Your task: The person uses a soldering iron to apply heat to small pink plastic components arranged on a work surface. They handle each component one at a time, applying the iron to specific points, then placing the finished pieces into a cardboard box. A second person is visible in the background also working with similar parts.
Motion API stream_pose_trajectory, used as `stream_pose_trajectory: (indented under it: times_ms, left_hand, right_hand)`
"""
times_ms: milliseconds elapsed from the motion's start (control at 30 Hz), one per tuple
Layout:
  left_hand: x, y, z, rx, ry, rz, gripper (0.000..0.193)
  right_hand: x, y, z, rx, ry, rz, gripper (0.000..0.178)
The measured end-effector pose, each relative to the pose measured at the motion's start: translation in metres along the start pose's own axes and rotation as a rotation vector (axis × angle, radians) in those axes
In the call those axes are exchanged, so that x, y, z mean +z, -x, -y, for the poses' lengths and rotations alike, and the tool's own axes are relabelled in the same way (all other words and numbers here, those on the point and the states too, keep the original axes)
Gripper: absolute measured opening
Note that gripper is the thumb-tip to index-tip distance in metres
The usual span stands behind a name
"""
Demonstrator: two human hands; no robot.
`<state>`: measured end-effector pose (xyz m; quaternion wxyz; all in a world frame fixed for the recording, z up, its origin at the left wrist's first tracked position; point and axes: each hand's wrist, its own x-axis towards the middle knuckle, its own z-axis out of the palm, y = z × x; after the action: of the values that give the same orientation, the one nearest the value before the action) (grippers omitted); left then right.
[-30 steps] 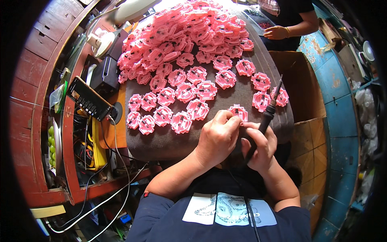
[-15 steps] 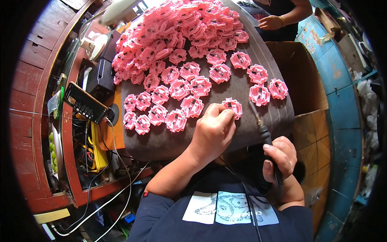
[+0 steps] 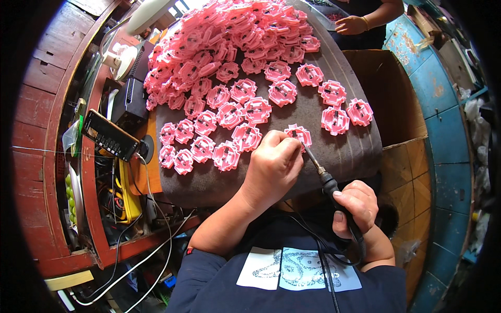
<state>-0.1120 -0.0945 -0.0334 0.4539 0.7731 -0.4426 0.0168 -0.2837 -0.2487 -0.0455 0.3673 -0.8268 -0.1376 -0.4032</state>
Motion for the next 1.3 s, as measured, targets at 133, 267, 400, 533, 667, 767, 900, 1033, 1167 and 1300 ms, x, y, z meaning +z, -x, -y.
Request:
stream_pose_trajectory:
  times_ms: [133, 267, 400, 533, 667, 767, 900, 1033, 1167, 1300]
  left_hand:
    - [0.0, -0.001, 0.001, 0.035, -0.006, -0.021, 0.015]
    - [0.001, 0.0, 0.001, 0.019, 0.005, -0.017, 0.015]
    - [0.001, 0.0, -0.002, -0.016, 0.035, -0.008, 0.016]
    - [0.0, -0.001, 0.0, 0.037, -0.008, -0.015, 0.015]
    - [0.0, -0.001, 0.0, 0.034, 0.008, -0.022, 0.015]
    - [0.001, 0.0, 0.001, 0.043, 0.006, -0.031, 0.015]
    - [0.0, -0.001, -0.001, 0.037, 0.006, -0.03, 0.015]
    - [0.0, 0.0, 0.001, 0.036, 0.012, -0.019, 0.018]
    - [0.001, -0.001, 0.002, 0.071, 0.009, -0.046, 0.018]
    - [0.0, -0.001, -0.001, 0.053, 0.025, -0.038, 0.019]
  right_hand:
    - [0.001, 0.0, 0.0, 0.0, 0.003, 0.007, 0.039]
    - [0.001, -0.001, 0.001, -0.001, 0.001, 0.007, 0.039]
    - [0.001, -0.001, -0.001, -0.006, 0.002, 0.009, 0.039]
    - [-0.002, 0.002, 0.0, 0.0, 0.015, -0.031, 0.037]
    - [0.0, 0.009, -0.003, 0.044, 0.023, -0.131, 0.033]
    - [0.001, 0.008, -0.003, 0.065, 0.059, -0.165, 0.034]
    - [0.006, 0.006, -0.005, 0.11, 0.055, -0.182, 0.035]
    - [0.002, -0.002, -0.018, 0.102, 0.056, -0.16, 0.031]
    - [0.0, -0.017, -0.039, 0.071, 0.229, -0.163, 0.031]
    - [0.005, -0.038, -0.051, 0.097, 0.427, -0.111, 0.047]
